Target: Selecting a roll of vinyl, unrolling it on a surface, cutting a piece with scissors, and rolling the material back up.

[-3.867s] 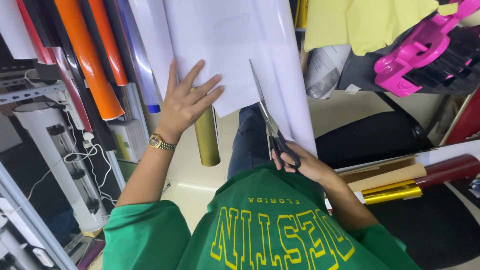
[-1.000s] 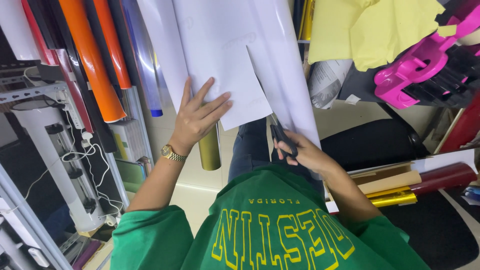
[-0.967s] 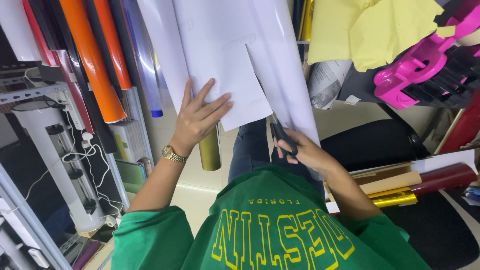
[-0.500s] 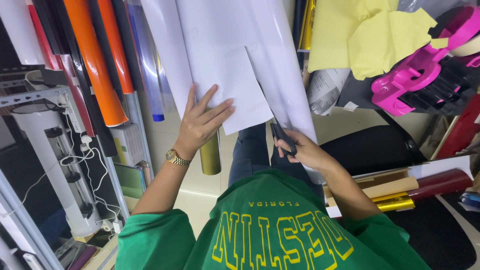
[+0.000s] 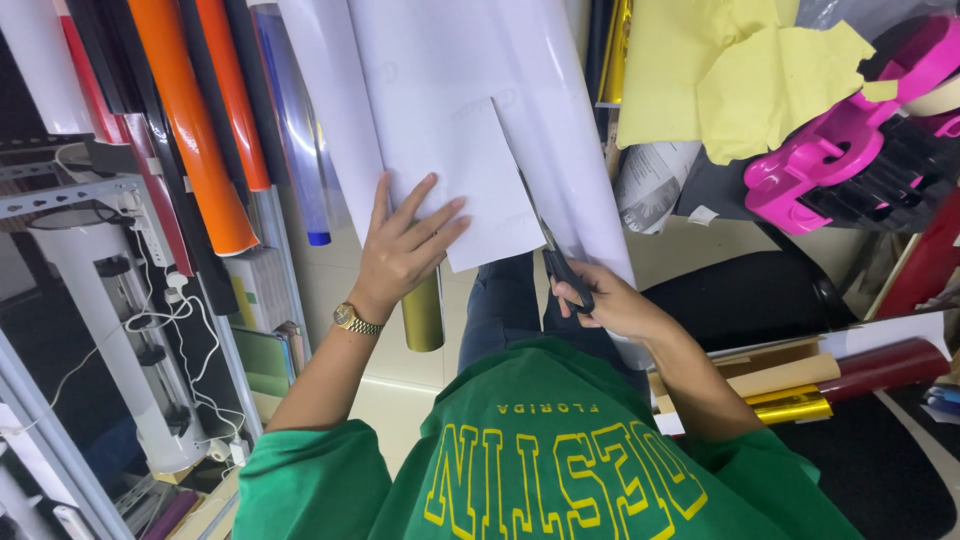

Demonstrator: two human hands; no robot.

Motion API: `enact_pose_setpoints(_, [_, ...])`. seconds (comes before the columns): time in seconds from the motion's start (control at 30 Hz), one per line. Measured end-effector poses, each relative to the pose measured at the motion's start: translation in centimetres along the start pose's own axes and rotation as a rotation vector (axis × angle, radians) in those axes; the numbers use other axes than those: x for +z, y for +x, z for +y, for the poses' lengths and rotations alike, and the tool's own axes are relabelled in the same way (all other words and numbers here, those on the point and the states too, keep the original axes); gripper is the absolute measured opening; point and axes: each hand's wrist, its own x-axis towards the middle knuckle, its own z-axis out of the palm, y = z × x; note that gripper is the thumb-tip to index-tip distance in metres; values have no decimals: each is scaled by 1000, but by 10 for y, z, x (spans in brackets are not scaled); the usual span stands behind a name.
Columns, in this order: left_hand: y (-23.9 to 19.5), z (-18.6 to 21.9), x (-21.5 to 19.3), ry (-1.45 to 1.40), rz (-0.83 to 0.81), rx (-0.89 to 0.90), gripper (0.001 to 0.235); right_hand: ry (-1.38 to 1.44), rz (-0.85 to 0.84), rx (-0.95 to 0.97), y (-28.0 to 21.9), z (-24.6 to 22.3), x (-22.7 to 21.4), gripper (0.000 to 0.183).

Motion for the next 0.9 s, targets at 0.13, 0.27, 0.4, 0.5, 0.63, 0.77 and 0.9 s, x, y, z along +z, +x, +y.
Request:
enact_pose_setpoints(0.13, [2,0,11,313,-212,-77,69,10,-16,19,-6,-13,5,26])
enact_pose_setpoints(0.27, [26,11,8,436,-182,-186,59,0,-23,15,-16,-12,5,27])
enact_pose_setpoints(0.4, [31,24,2,426,-148,-158,50,29,-27,19,-33,2,0,23])
enact_pose_setpoints(0.5, [27,42,-2,405,-134,-182,46,4,-45,17,-44,6,-4,22])
enact_pose_setpoints(0.63, [9,61,1,360,-124,-256,43,-1,-85,17,-55,1,0,21])
enact_pose_setpoints(0.77, [-8,79,5,337,-115,-269,41,6,-104,-11,-52,16,-3,19])
enact_pose_setpoints(0.9, [-24,96,7,301,-99,-299,40,30,-136,-26,-51,20,-6,21])
